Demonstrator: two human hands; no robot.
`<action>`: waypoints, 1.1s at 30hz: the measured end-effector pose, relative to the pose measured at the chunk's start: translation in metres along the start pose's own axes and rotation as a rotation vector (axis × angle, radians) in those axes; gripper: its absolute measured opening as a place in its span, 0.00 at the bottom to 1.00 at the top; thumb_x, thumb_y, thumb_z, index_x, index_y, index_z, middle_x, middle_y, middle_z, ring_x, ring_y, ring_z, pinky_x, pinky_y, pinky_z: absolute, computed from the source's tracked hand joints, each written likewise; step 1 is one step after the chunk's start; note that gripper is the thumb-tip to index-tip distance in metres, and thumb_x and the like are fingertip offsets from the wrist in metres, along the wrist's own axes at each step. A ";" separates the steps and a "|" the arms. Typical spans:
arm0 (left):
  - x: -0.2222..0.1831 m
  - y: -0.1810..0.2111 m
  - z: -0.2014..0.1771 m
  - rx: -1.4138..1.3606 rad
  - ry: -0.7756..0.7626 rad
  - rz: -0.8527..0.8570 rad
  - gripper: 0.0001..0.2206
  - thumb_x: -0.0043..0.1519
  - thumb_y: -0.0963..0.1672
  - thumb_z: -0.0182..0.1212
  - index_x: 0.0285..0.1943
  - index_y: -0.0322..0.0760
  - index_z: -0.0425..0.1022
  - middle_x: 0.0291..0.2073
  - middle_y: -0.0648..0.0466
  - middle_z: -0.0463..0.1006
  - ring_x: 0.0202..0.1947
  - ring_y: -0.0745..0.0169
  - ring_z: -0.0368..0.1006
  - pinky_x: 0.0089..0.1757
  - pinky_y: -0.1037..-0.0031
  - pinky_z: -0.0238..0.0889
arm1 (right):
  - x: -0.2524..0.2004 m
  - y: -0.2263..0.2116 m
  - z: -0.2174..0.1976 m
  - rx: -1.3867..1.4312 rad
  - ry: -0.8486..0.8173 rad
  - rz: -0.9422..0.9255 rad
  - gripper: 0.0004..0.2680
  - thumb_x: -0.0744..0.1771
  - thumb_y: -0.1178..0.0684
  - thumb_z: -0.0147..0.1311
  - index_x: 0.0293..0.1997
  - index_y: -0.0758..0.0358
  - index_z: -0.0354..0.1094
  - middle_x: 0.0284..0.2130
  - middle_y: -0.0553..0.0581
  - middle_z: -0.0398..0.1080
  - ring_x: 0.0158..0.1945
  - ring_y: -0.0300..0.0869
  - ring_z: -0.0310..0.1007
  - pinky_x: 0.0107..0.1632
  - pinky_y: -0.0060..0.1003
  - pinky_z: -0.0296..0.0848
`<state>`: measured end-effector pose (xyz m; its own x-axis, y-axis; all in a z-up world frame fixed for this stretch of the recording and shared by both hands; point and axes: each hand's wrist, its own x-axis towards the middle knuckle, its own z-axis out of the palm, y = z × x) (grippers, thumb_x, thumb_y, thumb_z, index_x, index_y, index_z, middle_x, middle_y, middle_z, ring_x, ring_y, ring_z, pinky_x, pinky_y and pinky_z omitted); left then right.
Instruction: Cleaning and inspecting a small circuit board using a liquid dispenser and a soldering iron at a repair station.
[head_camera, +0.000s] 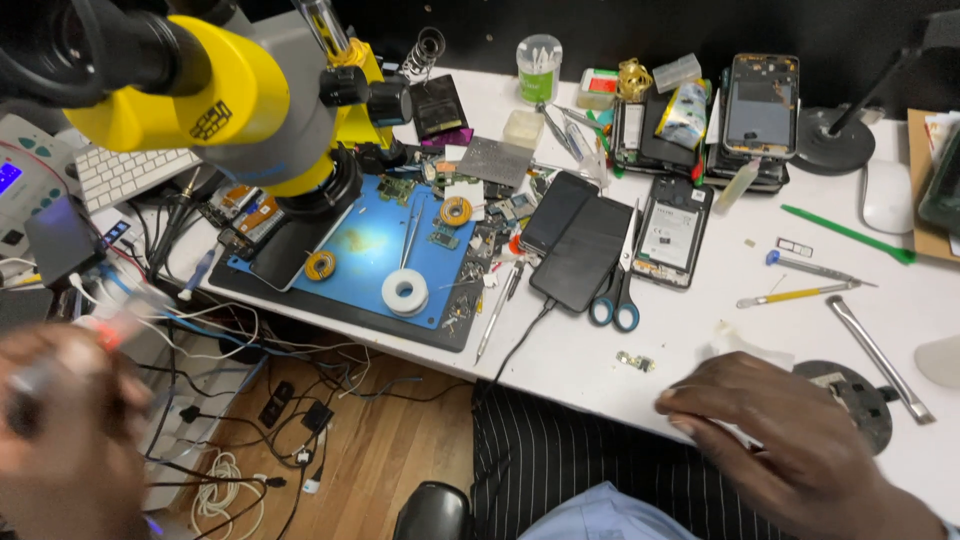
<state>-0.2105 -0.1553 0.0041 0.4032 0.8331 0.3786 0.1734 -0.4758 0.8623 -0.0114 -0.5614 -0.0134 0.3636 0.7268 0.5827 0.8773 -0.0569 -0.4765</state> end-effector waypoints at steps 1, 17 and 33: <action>-0.026 -0.005 -0.001 -0.106 0.036 -0.004 0.05 0.74 0.45 0.55 0.51 0.41 0.69 0.32 0.52 0.71 0.24 0.70 0.65 0.24 0.82 0.52 | 0.001 -0.004 0.005 0.029 0.011 -0.080 0.07 0.65 0.60 0.53 0.46 0.68 0.71 0.35 0.57 0.79 0.33 0.47 0.81 0.39 0.40 0.78; -0.174 0.080 0.156 -0.395 -1.383 1.026 0.23 0.76 0.44 0.49 0.80 0.47 0.52 0.61 0.46 0.77 0.61 0.49 0.77 0.53 0.63 0.67 | -0.152 0.044 0.006 -0.695 -1.001 0.927 0.32 0.57 0.38 0.70 0.64 0.15 0.51 0.56 0.33 0.67 0.56 0.37 0.74 0.56 0.38 0.82; -0.029 -0.051 0.183 0.577 -0.530 0.710 0.06 0.66 0.41 0.63 0.50 0.34 0.77 0.48 0.44 0.72 0.46 0.42 0.66 0.42 0.54 0.60 | -0.122 0.007 0.047 -0.414 0.224 0.324 0.06 0.66 0.47 0.54 0.39 0.56 0.67 0.27 0.56 0.74 0.25 0.43 0.72 0.29 0.38 0.69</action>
<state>-0.0671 -0.2064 -0.1126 0.8962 0.1477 0.4184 0.0887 -0.9836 0.1571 -0.0647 -0.6185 -0.1184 0.6525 0.4675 0.5964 0.7430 -0.5493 -0.3824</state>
